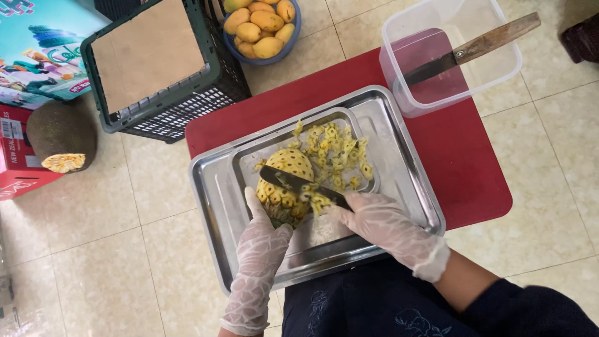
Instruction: Removing the eyes of a peeled pineapple using a knife in a diagonal carving motion
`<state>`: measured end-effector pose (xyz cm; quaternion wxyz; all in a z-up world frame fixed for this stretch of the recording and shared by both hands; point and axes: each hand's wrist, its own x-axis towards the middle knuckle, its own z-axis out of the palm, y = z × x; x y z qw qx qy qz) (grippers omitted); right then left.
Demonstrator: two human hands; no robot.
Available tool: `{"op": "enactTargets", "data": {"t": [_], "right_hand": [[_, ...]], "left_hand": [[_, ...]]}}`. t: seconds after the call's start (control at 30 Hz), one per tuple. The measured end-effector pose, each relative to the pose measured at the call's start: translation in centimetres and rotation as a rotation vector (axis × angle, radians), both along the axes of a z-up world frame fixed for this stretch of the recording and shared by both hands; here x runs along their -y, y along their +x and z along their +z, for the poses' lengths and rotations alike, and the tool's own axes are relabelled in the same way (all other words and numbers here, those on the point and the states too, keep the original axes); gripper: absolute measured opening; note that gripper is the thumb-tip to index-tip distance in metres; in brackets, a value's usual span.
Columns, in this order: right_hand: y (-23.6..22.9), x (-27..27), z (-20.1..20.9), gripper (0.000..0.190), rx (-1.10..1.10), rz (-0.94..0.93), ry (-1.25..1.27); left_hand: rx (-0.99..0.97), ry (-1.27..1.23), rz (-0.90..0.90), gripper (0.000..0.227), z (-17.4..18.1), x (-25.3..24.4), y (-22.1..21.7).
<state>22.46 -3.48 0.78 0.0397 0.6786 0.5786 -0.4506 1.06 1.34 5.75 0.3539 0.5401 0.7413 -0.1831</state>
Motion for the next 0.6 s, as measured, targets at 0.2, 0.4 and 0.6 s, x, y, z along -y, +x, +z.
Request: {"op": "enactTargets", "data": {"t": [0.2, 0.4, 0.6], "right_hand": [[0.0, -5.2, -1.4, 0.081, -0.194, -0.279, -0.089], [0.1, -1.5, 6.2, 0.082, -0.242, -0.351, -0.255], [-0.4, -1.3, 4.2, 0.064, -0.049, -0.090, -0.191]], "left_hand": [[0.027, 0.085, -0.013, 0.118, -2.1, 1.1, -0.9], [0.035, -0.007, 0.082, 0.116, -0.1, -0.3, -1.3], [0.043, -0.001, 0.075, 0.115, -0.4, 0.1, -1.2]]}}
